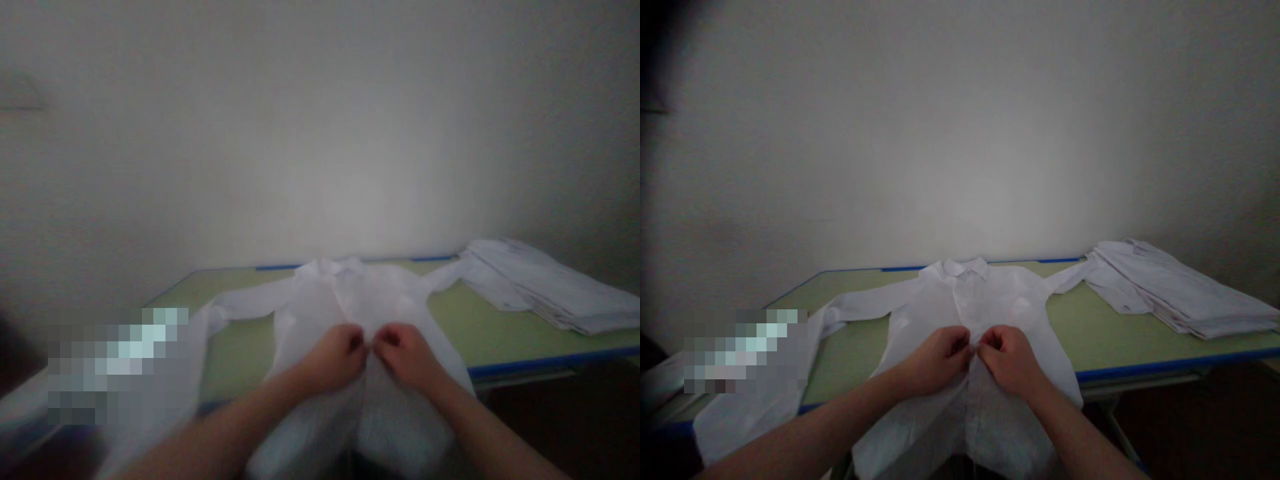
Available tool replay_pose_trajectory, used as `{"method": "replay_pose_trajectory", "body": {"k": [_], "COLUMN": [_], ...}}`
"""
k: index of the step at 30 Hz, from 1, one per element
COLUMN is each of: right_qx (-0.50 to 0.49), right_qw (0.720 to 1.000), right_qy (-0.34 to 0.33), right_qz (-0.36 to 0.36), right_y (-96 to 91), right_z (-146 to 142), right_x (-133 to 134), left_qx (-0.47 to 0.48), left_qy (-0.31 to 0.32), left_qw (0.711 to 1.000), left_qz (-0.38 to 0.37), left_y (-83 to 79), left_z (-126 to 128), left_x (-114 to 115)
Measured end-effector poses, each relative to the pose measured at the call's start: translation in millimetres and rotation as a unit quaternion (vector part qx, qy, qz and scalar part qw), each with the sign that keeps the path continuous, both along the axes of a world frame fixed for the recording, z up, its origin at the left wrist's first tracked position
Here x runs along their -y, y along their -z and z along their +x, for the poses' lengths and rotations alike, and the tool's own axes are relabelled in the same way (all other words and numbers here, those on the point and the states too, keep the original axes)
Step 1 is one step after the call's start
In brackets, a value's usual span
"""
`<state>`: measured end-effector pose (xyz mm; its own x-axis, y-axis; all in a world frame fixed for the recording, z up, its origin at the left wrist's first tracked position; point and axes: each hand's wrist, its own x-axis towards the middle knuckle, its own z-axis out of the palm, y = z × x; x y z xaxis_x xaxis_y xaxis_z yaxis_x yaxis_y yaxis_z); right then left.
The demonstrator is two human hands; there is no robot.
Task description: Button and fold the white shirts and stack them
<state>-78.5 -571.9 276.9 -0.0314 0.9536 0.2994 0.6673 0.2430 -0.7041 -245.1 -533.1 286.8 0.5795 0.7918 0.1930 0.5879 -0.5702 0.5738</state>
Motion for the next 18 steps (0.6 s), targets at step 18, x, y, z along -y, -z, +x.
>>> {"method": "replay_pose_trajectory", "body": {"k": [18], "right_qx": [0.300], "right_qw": [0.950], "right_qy": [0.057], "right_qz": [0.068], "right_y": [24.9], "right_z": [-19], "right_x": [38], "left_qx": [0.004], "left_qy": [-0.004], "left_qw": [0.999], "left_qz": [0.032], "left_y": [-15.2], "left_z": [9], "left_x": [-27]}}
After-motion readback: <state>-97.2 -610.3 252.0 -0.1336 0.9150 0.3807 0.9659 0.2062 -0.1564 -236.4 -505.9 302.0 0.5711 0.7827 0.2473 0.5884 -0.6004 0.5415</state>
